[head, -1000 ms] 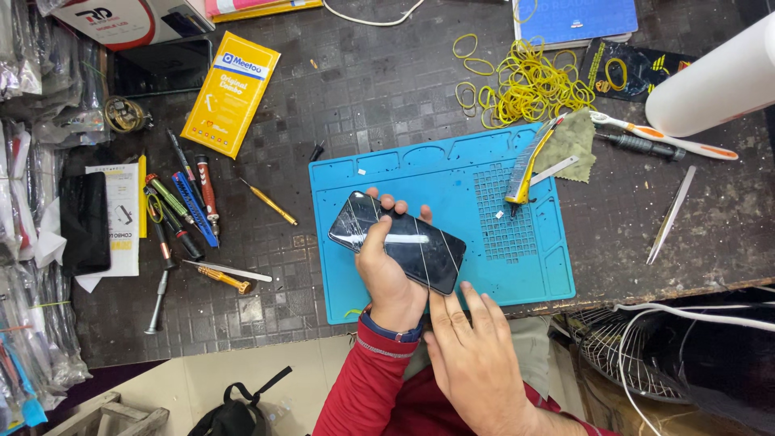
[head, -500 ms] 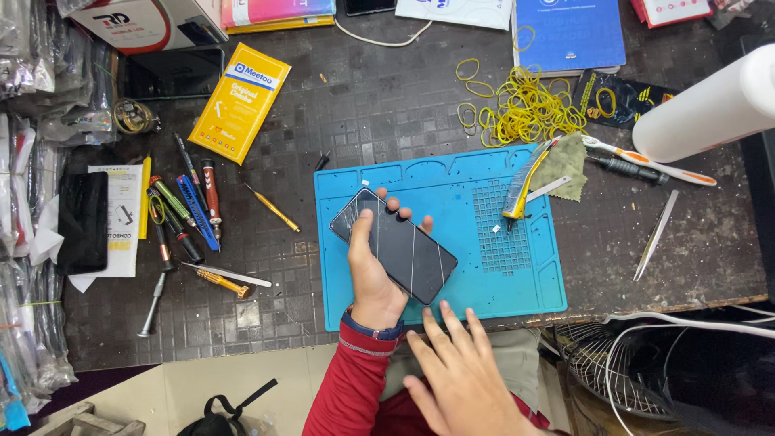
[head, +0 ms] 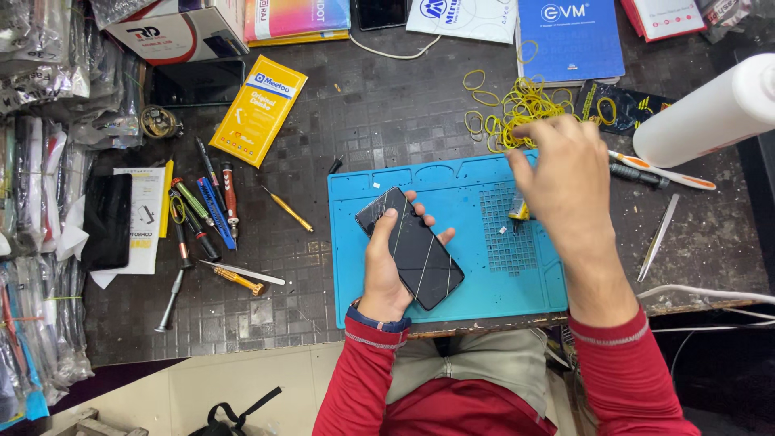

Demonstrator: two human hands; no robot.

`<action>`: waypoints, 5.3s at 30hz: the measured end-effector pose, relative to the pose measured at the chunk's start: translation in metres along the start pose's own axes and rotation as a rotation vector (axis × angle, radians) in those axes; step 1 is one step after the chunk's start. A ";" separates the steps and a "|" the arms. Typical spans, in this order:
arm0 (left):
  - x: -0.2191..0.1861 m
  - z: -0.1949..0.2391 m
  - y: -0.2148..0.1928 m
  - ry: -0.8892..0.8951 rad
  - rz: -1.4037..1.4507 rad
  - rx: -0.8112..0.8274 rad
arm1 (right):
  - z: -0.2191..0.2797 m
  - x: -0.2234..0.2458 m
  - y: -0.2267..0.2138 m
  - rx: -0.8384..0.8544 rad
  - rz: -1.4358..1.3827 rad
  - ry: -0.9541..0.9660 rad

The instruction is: The person secures a smartphone with rubber bands, applies adhesive to the edges, and uses a metal tool to pry and clean the device's seams. They then use a toothbrush to scrub the phone's surface and edges.

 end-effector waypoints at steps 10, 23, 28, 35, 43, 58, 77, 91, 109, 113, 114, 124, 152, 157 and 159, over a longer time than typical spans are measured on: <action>0.000 0.000 0.002 0.000 -0.032 -0.004 | -0.040 -0.029 0.064 0.079 0.157 -0.172; 0.000 -0.001 0.002 0.001 -0.017 0.007 | -0.051 -0.045 0.074 -0.146 0.075 -0.111; 0.001 -0.001 0.002 -0.004 -0.016 0.009 | -0.064 -0.037 0.096 0.017 0.040 -0.128; 0.001 0.001 0.001 -0.019 -0.018 0.014 | -0.071 -0.037 0.117 0.059 0.178 -0.204; -0.001 0.003 0.004 -0.046 0.015 0.044 | -0.067 -0.034 0.126 0.071 0.508 -0.214; 0.006 0.011 0.011 -0.175 -0.055 0.264 | -0.043 0.030 0.032 0.124 -0.430 -0.125; 0.005 0.012 0.009 -0.113 -0.144 0.233 | 0.000 0.085 0.020 0.258 -0.509 -0.544; -0.007 0.003 0.003 0.032 0.078 -0.012 | 0.065 0.012 -0.029 0.152 -0.864 -0.393; -0.002 0.004 -0.019 -0.044 -0.158 -0.226 | 0.116 0.085 0.027 0.235 -1.030 0.034; 0.001 0.002 -0.026 0.129 -0.139 -0.109 | 0.119 0.100 0.024 0.241 -0.918 0.022; 0.001 0.001 -0.023 0.184 -0.094 -0.019 | 0.121 0.102 0.023 0.221 -0.898 0.010; -0.008 0.013 0.007 0.232 -0.477 0.217 | 0.117 0.115 0.006 0.253 -0.748 -0.290; -0.021 0.009 0.024 -0.059 0.412 0.366 | 0.133 0.077 0.030 0.182 -0.984 -0.128; -0.021 0.011 0.021 -0.064 0.293 0.234 | 0.139 0.087 0.035 0.120 -1.189 -0.050; -0.016 0.011 0.013 -0.105 0.221 0.187 | 0.141 0.084 0.034 0.056 -1.276 0.011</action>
Point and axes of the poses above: each hand's wrist, its own z-axis away from the middle knuckle, its own y-axis out of the palm, x = y × z, the point moved 3 cm from there along -z, towards the middle knuckle, and after that the axes turned 1 degree about y, right-handed, at the moved point
